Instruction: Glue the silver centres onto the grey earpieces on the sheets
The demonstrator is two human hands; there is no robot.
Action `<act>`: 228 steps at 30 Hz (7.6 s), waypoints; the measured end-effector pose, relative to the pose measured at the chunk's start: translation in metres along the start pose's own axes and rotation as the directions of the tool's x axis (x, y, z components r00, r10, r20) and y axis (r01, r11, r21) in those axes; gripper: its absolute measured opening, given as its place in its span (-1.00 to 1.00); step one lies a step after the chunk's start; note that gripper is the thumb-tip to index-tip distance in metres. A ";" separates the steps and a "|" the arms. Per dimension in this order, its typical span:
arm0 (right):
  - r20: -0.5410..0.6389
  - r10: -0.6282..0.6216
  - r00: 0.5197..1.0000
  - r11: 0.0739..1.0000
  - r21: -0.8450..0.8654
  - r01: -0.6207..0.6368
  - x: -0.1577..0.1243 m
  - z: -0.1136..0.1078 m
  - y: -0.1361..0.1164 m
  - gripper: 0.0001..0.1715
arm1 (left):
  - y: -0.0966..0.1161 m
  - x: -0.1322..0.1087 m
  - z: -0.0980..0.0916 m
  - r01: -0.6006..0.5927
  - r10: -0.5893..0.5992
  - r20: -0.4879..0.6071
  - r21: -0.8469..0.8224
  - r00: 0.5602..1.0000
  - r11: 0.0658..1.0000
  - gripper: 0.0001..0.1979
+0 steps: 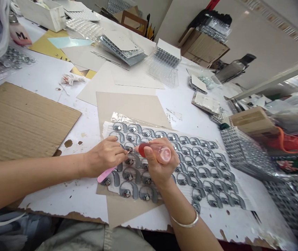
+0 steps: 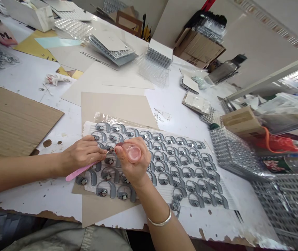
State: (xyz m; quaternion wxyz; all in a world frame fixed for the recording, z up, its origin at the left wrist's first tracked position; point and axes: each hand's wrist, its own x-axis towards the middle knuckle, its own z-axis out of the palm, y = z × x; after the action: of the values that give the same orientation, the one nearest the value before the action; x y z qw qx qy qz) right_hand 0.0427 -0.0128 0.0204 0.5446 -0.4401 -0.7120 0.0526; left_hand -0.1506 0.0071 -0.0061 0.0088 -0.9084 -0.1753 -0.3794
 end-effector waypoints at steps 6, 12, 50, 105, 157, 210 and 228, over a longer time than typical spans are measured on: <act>-0.003 0.003 1.000 1.000 -0.021 -0.003 -0.001 0.000 0.000 -0.86 | 0.001 0.000 0.000 0.014 -0.014 -0.004 -0.003 1.000 1.000 -0.83; -0.082 0.023 0.996 1.000 -0.003 -0.024 -0.001 -0.003 0.002 -0.85 | 0.000 0.002 -0.003 0.017 -0.017 -0.012 -0.032 1.000 0.999 -0.86; -0.024 -0.080 0.997 0.994 0.073 0.081 -0.003 -0.001 0.005 -0.86 | -0.005 -0.003 -0.003 0.062 -0.059 0.021 -0.171 0.998 0.983 -0.92; 0.023 -0.113 0.993 0.991 0.077 0.111 -0.007 0.001 0.002 -0.84 | -0.023 -0.001 -0.004 0.491 -0.424 0.250 -0.508 0.870 0.707 -0.98; 0.004 -0.106 0.994 0.988 0.114 0.105 -0.010 0.004 0.005 -0.80 | -0.024 0.003 -0.008 0.486 -0.413 0.260 -0.534 0.873 0.692 -0.96; 0.022 0.564 0.826 0.605 0.669 -0.431 0.062 -0.029 -0.009 -0.50 | -0.041 0.020 -0.015 0.565 -0.667 -0.073 -0.467 0.742 0.680 -0.82; -0.003 0.296 0.955 0.921 0.265 -0.285 0.013 -0.006 0.006 -0.79 | 0.002 0.008 -0.004 -0.035 0.036 -0.051 0.034 0.998 0.999 -0.90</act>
State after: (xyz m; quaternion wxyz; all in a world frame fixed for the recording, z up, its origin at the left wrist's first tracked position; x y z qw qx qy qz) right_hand 0.0511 -0.0025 0.0286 0.5990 -0.4663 -0.6138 0.2168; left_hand -0.1476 0.0069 0.0021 0.0349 -0.9011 -0.1650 -0.3994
